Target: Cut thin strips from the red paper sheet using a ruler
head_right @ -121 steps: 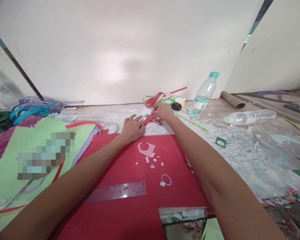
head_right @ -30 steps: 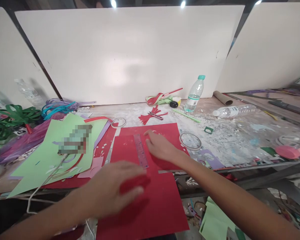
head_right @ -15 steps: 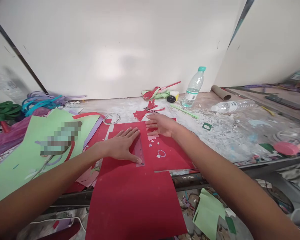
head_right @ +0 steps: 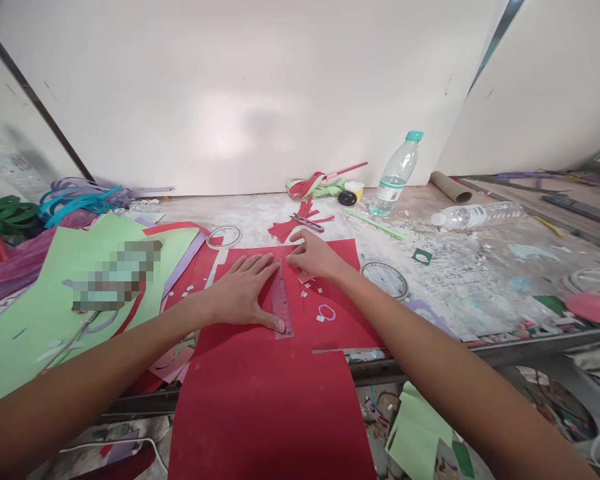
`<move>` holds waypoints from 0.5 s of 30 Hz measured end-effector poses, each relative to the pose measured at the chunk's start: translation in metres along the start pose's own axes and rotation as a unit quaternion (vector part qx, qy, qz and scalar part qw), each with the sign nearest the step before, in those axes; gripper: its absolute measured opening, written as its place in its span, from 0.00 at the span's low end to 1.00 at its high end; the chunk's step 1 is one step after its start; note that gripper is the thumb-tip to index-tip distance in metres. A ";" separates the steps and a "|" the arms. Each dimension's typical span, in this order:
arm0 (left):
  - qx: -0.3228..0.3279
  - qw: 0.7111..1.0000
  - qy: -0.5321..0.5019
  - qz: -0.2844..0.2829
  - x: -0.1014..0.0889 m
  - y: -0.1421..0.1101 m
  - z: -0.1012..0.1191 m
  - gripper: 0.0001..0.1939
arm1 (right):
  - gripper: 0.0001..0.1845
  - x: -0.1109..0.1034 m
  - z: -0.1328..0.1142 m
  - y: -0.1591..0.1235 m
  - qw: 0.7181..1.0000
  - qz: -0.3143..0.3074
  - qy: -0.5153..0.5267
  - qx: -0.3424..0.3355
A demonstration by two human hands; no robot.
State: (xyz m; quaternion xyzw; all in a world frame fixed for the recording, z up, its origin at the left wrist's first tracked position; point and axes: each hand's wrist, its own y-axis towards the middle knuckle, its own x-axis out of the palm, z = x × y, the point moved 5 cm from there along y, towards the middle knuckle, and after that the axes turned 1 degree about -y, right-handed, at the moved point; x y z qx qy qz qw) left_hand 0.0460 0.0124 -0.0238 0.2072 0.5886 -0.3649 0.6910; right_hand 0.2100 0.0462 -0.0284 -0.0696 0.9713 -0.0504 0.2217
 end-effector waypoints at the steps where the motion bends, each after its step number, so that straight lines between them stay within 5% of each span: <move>1: 0.001 1.000 0.006 0.011 -0.002 -0.001 0.001 0.63 | 0.25 0.000 0.000 0.001 1.000 0.007 -0.027 -0.013; 15: 0.007 0.999 -0.036 -0.028 0.004 0.002 -0.002 0.65 | 0.15 -0.011 0.003 0.011 0.968 0.097 -0.219 -0.069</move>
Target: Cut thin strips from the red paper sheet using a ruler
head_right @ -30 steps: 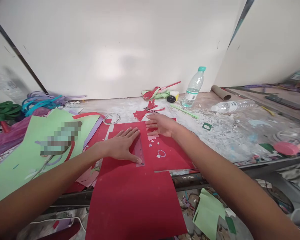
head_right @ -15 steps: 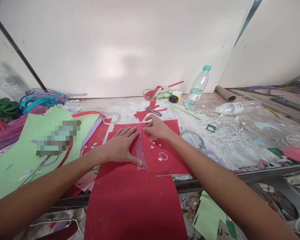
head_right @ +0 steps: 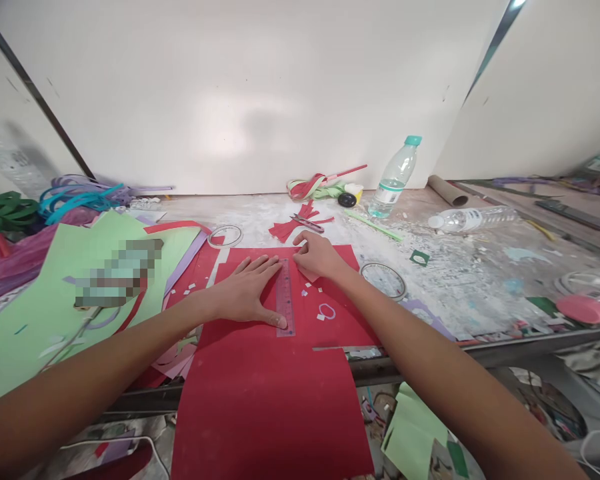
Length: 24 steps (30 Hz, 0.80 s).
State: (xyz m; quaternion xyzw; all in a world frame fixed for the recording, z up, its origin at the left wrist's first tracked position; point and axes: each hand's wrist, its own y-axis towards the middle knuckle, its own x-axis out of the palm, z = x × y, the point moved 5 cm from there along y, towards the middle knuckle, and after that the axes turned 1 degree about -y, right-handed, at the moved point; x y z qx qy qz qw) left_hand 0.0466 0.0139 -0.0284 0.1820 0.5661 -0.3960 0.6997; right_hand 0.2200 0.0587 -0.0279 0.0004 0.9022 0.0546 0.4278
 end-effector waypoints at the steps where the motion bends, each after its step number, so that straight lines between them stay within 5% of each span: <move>1: -0.001 1.000 0.001 -0.001 0.000 0.000 0.000 0.65 | 0.14 0.000 0.001 0.001 1.000 -0.002 0.001 0.000; 18: 0.010 1.000 0.008 0.000 -0.001 0.000 0.000 0.61 | 0.14 0.005 0.003 0.001 0.997 -0.027 0.069 0.027; 24: 0.005 1.000 0.008 0.002 -0.003 0.000 0.001 0.62 | 0.12 0.004 -0.004 -0.002 1.000 0.015 0.018 -0.005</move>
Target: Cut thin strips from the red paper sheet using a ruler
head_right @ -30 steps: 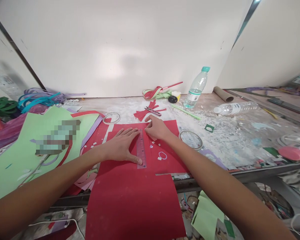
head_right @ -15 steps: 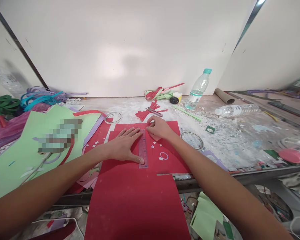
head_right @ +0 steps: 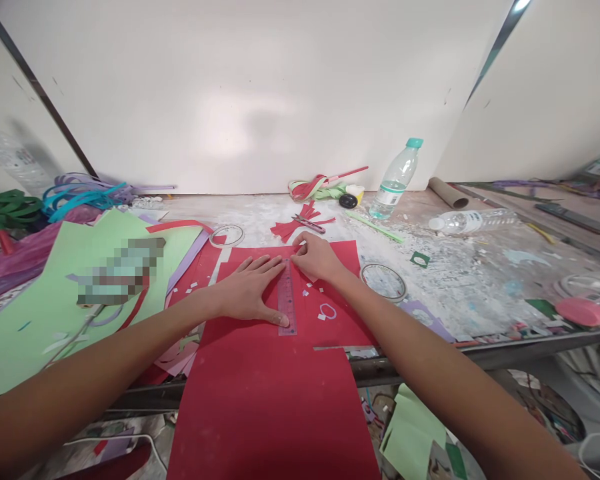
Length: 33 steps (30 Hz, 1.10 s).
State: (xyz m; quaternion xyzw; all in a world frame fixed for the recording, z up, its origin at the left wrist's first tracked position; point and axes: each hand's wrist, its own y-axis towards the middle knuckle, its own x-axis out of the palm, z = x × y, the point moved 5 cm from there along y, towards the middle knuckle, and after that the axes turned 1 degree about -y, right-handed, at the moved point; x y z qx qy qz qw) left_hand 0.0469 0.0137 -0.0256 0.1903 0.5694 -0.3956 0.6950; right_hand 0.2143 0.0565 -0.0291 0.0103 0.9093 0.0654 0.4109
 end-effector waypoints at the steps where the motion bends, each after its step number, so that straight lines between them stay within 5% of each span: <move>1: 0.000 1.000 0.000 0.001 0.000 0.000 0.000 0.62 | 0.12 0.000 -0.001 0.000 1.000 0.003 -0.004 -0.005; 14: -0.004 1.000 -0.010 -0.002 -0.002 0.000 -0.001 0.64 | 0.11 -0.001 0.007 0.004 0.998 -0.018 0.033 0.040; 33: 0.006 1.000 -0.008 0.002 -0.002 0.002 -0.001 0.63 | 0.11 0.000 -0.006 -0.002 1.000 0.006 -0.013 -0.002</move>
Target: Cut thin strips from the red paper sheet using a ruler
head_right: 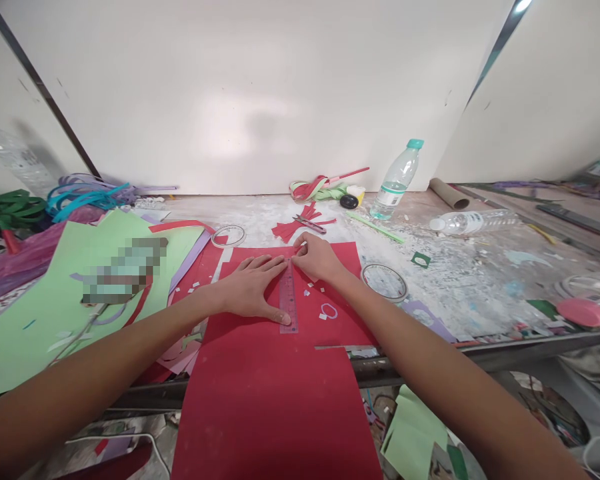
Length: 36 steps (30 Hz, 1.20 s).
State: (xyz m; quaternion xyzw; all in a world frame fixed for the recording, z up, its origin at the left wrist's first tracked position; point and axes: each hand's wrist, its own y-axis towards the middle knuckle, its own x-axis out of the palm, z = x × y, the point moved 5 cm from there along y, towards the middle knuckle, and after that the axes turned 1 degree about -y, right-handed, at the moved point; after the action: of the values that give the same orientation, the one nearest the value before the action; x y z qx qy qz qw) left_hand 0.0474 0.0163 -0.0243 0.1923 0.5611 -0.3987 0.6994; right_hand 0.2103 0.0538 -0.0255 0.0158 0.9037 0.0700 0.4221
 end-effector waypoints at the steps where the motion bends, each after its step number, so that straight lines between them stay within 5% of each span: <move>1: -0.001 1.000 0.000 -0.001 0.000 0.000 0.000 0.63 | 0.11 0.000 0.000 0.000 1.000 0.002 -0.003 -0.002; 25: -0.010 1.000 0.006 -0.014 -0.002 0.000 0.003 0.65 | 0.09 0.003 0.002 0.001 0.999 0.011 -0.011 -0.032; 36: -0.013 1.000 0.009 -0.020 -0.003 0.001 0.004 0.64 | 0.14 -0.006 -0.002 -0.002 0.995 -0.075 0.062 -0.004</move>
State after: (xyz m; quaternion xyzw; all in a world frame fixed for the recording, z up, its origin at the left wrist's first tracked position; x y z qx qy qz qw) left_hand 0.0502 0.0153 -0.0208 0.1755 0.5763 -0.4033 0.6888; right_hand 0.2128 0.0512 -0.0199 -0.0577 0.9265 0.0426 0.3695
